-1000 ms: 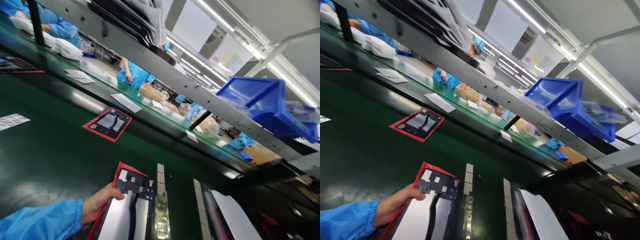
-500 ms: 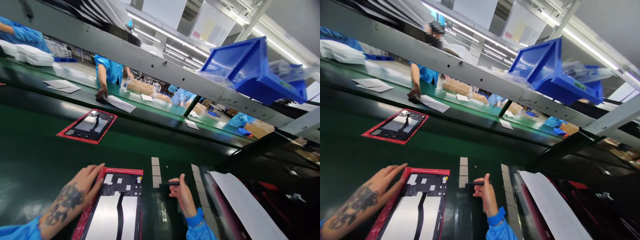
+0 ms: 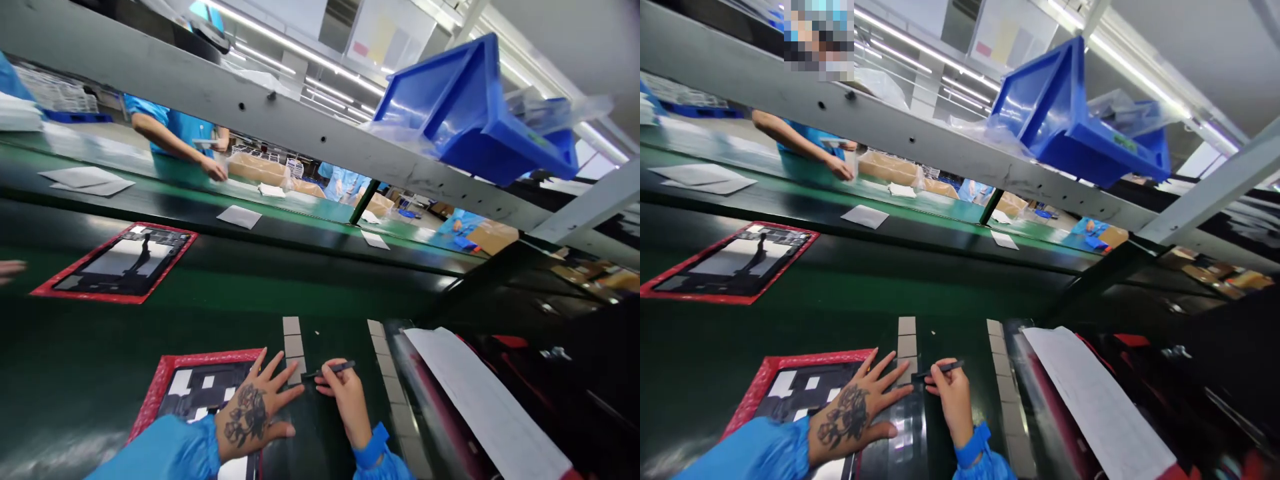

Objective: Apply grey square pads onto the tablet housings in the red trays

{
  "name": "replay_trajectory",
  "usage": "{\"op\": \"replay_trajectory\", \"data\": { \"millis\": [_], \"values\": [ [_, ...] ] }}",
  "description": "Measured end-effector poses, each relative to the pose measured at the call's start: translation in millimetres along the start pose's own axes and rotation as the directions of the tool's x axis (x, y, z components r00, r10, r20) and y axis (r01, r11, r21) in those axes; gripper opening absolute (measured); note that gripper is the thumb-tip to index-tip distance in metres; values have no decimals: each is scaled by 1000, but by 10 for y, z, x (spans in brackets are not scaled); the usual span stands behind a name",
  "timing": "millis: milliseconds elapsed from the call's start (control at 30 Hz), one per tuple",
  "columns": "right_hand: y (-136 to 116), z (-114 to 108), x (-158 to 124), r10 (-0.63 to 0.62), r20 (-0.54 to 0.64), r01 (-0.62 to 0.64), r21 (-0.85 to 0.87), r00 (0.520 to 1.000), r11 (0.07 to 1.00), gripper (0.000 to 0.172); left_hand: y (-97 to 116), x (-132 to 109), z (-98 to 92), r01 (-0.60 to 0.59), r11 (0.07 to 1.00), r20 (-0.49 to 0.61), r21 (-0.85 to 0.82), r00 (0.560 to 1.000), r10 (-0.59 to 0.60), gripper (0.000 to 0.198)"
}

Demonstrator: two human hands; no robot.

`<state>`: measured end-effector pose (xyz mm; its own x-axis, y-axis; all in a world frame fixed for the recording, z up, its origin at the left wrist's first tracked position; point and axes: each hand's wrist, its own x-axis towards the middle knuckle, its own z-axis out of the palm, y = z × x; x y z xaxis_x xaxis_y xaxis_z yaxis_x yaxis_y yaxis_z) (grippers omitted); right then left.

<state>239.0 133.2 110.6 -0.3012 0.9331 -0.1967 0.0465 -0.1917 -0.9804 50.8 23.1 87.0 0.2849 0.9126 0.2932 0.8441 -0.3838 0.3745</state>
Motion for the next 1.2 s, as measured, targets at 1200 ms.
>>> {"op": "replay_trajectory", "data": {
  "millis": [1200],
  "values": [
    [-15,621,-467,190,-14,-184,177,982,967,61,405,-902,-548,120,991,-229,66,968,-102,5]
  ]
}}
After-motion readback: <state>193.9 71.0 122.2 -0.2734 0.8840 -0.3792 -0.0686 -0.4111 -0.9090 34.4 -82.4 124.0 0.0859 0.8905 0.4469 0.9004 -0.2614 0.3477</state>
